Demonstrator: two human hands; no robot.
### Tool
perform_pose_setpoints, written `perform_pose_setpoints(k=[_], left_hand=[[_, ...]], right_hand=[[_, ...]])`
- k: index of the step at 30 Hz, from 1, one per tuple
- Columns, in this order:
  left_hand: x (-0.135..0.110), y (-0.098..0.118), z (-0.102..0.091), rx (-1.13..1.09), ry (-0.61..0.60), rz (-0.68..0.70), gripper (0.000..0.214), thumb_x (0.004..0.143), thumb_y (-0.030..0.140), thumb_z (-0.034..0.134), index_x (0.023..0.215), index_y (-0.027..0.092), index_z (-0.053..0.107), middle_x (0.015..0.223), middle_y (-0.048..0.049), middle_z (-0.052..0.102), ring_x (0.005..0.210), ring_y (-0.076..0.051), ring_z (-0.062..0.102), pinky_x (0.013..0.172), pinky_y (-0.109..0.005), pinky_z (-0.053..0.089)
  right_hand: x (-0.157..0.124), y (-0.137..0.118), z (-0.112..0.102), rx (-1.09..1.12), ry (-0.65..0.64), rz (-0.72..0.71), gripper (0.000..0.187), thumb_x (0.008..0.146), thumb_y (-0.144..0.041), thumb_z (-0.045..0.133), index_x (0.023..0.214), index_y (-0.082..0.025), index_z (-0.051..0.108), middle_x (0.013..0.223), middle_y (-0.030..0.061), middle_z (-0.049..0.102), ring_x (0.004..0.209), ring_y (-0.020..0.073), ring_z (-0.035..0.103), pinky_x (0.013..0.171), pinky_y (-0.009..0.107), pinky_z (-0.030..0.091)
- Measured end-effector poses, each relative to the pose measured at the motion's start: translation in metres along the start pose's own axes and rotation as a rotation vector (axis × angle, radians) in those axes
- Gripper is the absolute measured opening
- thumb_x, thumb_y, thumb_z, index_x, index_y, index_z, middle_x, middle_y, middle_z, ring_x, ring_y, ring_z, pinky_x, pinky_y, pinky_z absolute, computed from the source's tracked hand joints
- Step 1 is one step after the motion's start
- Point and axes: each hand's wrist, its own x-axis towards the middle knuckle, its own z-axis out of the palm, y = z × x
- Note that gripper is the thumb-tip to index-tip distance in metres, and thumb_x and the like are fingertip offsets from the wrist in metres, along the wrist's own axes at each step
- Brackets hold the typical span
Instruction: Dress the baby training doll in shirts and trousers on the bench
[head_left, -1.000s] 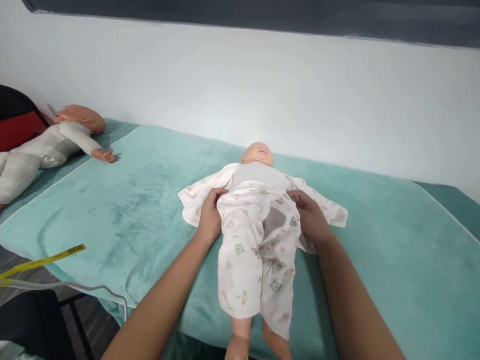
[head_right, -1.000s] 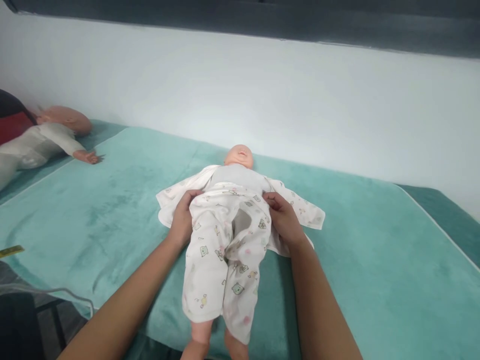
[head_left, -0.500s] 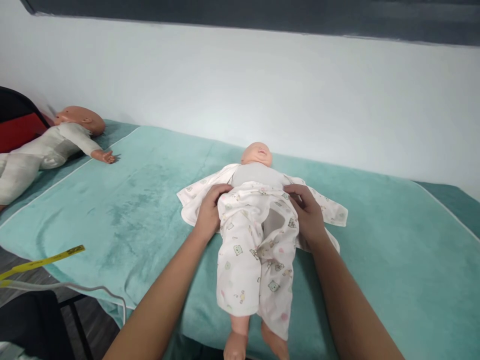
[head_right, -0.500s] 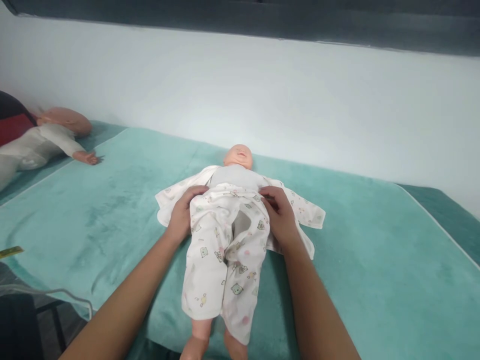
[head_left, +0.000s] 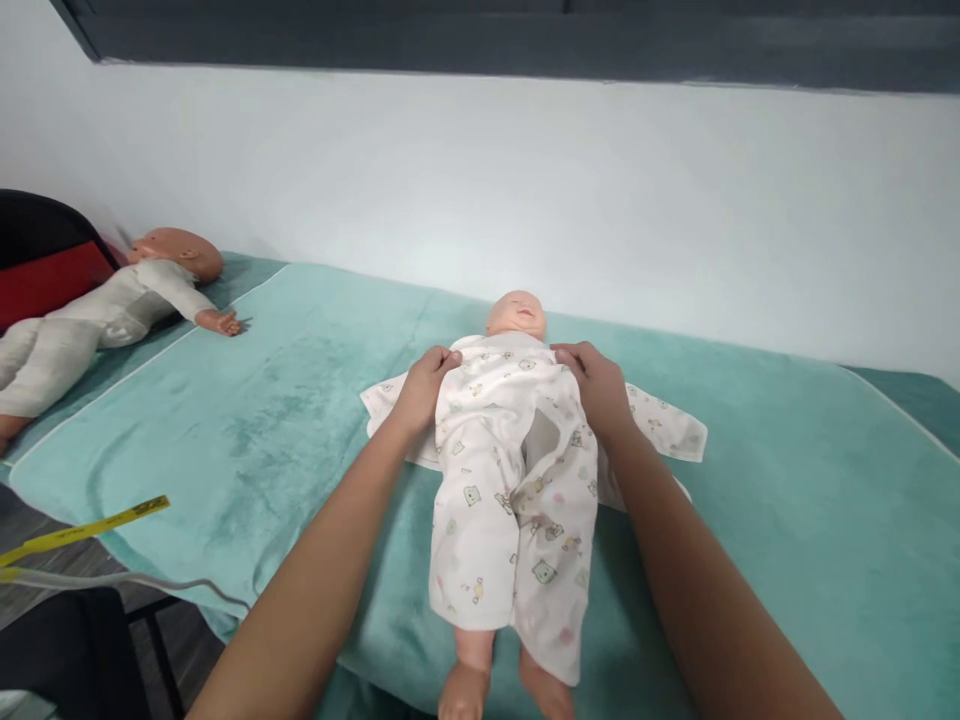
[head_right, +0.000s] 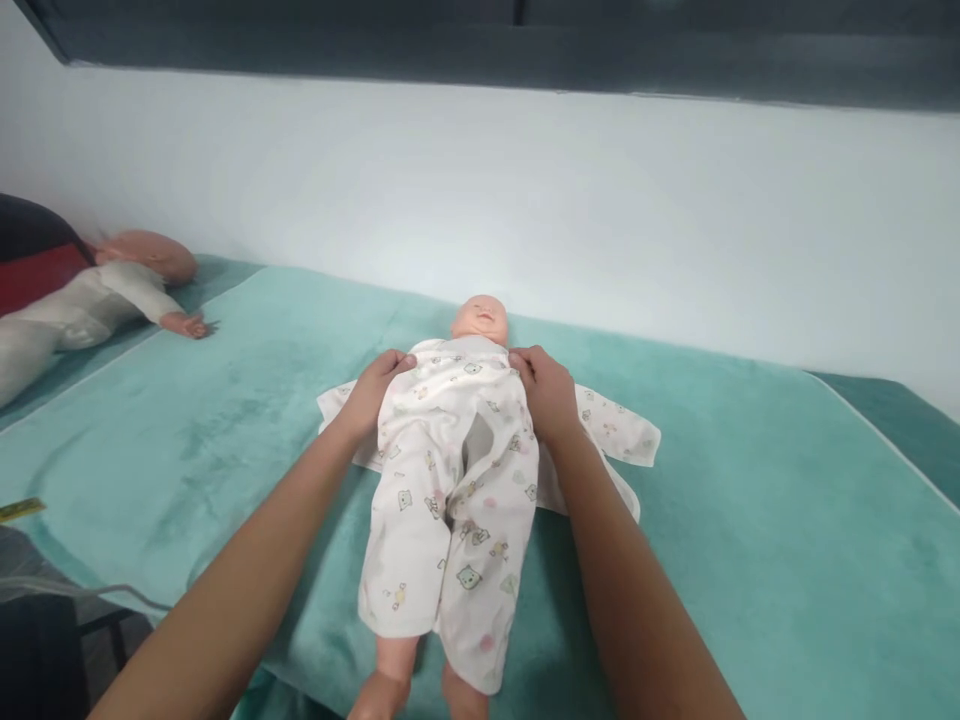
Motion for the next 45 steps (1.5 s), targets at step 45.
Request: perform_pose_setpoints(k=[45], left_hand=[[-0.091, -0.020, -0.003, 0.312, 0.249, 0.407, 0.029, 0.093, 0.016, 0.042, 0.111, 0.024, 0.064, 0.117, -0.0065, 0.061, 0.113, -0.019, 0.056, 0.101, -0.037, 0.046]], right_hand=[[-0.144, -0.054, -0.040, 0.018, 0.021, -0.169, 0.017, 0.087, -0.024, 0.058, 0.104, -0.028, 0.060, 0.105, 0.0042, 0.065, 0.098, 0.0209, 0.062, 0.086, 0.037, 0.051]])
